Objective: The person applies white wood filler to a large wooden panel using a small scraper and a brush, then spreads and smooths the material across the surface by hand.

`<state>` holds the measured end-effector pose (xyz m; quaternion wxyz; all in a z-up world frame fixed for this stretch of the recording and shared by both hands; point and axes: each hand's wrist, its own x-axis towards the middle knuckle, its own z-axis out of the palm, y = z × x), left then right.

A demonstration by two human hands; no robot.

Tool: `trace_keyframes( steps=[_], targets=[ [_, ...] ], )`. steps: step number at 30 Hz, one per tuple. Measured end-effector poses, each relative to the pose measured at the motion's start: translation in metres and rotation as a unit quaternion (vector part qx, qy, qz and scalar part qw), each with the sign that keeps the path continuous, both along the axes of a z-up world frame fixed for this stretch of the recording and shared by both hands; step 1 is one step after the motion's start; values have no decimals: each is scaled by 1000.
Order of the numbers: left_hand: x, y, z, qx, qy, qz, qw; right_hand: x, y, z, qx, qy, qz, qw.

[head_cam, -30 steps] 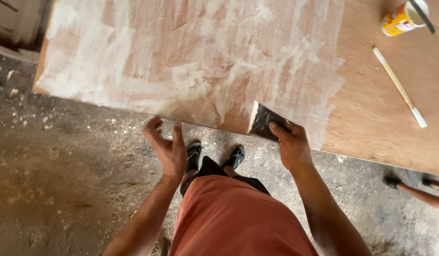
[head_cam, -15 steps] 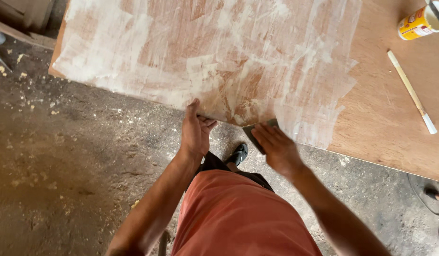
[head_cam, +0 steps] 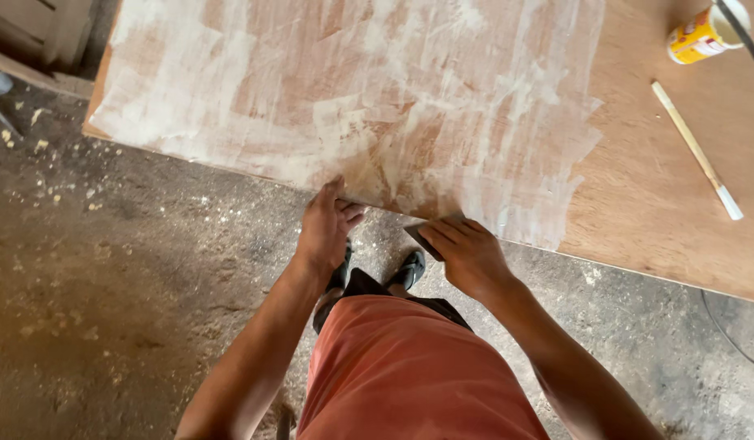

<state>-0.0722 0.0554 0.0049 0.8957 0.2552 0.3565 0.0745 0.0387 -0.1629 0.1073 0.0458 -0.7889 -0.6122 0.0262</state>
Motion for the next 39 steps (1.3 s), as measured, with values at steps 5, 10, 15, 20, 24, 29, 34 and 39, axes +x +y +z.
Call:
trace_keyframes(
  steps=[5, 10, 15, 20, 24, 29, 34, 39],
  targets=[
    [-28, -6, 5, 98, 109, -98, 984, 20, -51, 36, 105, 23, -128, 986],
    [-16, -60, 72, 526, -26, -110, 843, 33, -75, 42, 130, 41, -162, 977],
    [39, -104, 146, 722, -236, -90, 644, 34, -70, 75, 193, 22, -79, 978],
    [86, -141, 150, 779, -211, -111, 580, 70, -87, 103, 205, 75, -61, 974],
    [123, -171, 140, 792, -169, -57, 584, 150, -135, 106, 241, 29, -1, 970],
    [174, -214, 154, 690, -16, -13, 724, 356, -225, 93, 340, -29, -112, 933],
    [206, -274, 160, 633, 96, 26, 768, 557, -272, 43, 291, -87, -231, 924],
    [217, -311, 164, 521, 198, 58, 828, 647, -258, 7, 164, 45, -362, 917]
  ],
)
